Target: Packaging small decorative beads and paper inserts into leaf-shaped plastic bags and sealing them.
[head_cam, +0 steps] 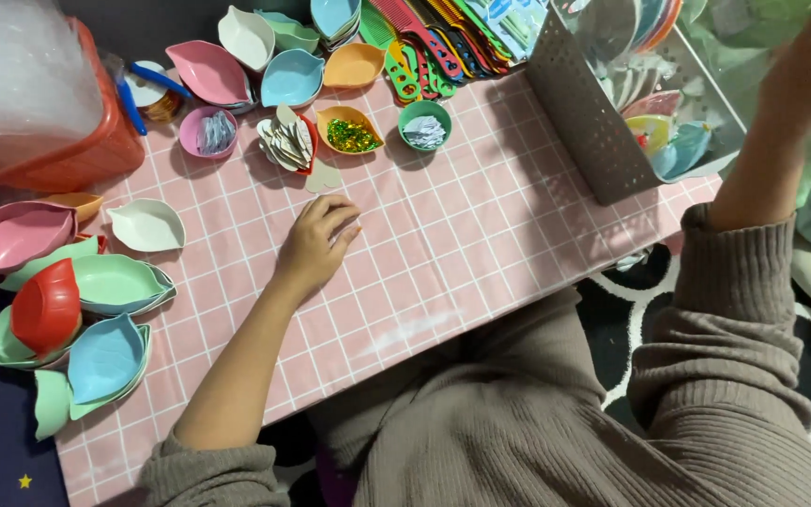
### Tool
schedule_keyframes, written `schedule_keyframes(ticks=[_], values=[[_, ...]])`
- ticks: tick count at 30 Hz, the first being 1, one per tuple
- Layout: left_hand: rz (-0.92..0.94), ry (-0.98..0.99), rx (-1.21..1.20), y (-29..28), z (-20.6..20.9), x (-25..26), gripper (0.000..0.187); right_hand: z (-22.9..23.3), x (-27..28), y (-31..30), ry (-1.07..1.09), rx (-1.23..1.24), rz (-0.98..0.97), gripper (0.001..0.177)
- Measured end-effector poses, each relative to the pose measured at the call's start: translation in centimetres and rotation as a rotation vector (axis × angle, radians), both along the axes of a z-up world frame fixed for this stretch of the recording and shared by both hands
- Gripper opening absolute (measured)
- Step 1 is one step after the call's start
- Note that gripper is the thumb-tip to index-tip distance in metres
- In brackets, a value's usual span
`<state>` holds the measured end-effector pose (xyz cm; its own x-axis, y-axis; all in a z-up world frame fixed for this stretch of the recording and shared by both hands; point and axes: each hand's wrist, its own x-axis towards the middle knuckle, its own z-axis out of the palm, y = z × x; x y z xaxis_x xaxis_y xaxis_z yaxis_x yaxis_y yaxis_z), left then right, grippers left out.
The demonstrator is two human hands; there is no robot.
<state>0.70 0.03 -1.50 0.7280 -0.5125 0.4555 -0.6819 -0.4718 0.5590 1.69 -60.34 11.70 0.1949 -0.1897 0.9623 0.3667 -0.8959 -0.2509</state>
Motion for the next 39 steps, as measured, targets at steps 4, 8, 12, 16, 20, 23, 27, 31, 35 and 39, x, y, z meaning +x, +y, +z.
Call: schedule_keyframes(ticks=[4,8,12,16,20,23,27,31,35,39], values=[[0.053,0.187,0.044,-0.7,3.4,-1.5,0.023,-3.1,2.2,-6.0,0.188,-0.040,-0.426,0.012],[0.061,0.174,0.028,-0.8,3.4,-1.6,0.021,-0.8,0.9,-0.8,0.161,-0.144,-0.081,0.025],[0.068,0.202,0.026,-0.9,3.8,-1.7,0.022,2.8,-0.7,5.1,0.103,-0.413,-0.061,0.014],[0.061,0.199,0.014,-0.8,3.7,-1.7,0.021,-1.7,0.8,-0.5,0.106,-0.181,-0.143,0.018],[0.050,0.188,0.004,-0.7,3.6,-1.6,0.021,-4.8,0.7,-5.9,0.147,-0.118,-0.365,0.027],[0.038,0.172,-0.005,-0.7,3.4,-1.5,0.021,-1.3,-0.6,-0.5,0.269,-0.253,-0.218,0.016],[0.034,0.181,-0.008,-0.7,3.6,-1.5,0.021,-0.7,-0.3,1.3,0.261,-0.356,-0.078,0.030],[0.034,0.182,-0.014,-0.7,3.6,-1.5,0.021,-1.2,0.6,1.2,0.233,-0.398,-0.063,0.029],[0.035,0.196,-0.014,-0.7,3.7,-1.5,0.021,-1.2,0.2,1.3,0.360,-0.392,-0.009,0.031],[0.042,0.205,-0.022,-0.7,3.7,-1.6,0.021,-0.6,-0.5,2.9,0.424,-0.405,-0.070,0.039]])
